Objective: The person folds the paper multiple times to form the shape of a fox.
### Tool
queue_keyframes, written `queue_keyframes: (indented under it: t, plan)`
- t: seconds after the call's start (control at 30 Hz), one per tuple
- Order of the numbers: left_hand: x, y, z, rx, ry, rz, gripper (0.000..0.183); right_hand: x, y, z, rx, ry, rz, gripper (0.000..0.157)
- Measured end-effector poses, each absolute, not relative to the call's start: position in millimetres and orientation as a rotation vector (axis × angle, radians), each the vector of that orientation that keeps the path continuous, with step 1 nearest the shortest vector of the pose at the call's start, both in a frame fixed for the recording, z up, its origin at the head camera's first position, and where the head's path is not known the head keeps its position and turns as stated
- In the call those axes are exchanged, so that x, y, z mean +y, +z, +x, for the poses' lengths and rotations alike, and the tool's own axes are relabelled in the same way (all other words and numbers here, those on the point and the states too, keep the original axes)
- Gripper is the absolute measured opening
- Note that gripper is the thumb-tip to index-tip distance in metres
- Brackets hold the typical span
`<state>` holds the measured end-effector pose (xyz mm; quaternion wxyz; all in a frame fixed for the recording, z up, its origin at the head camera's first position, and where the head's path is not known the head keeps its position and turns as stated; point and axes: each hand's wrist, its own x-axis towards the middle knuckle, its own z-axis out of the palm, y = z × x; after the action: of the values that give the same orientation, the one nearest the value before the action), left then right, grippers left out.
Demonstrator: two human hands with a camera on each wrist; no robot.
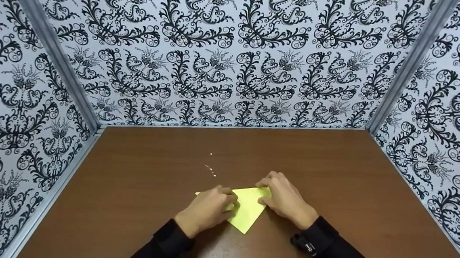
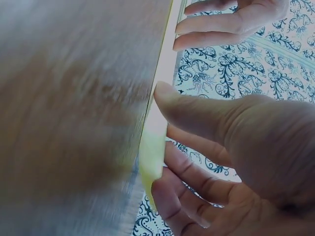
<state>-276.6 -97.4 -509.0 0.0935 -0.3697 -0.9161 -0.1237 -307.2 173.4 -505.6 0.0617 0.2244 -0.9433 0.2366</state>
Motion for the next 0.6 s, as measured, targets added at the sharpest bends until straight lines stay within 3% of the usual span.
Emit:
queue_keyframes:
  t: [0.3, 0.6]
  plan:
    - [-97.8, -506.9, -276.6, -2.73, -0.4, -1.118, 0.01, 174.1, -505.5, -306.6, -2.834, 0.736, 0.665, 0.015]
    - [-98.8, -506.4, -276.2, -2.728, -0.418, -1.108, 0.01, 175.5, -504.0, -303.2, -2.756, 0.776, 0.703, 0.015]
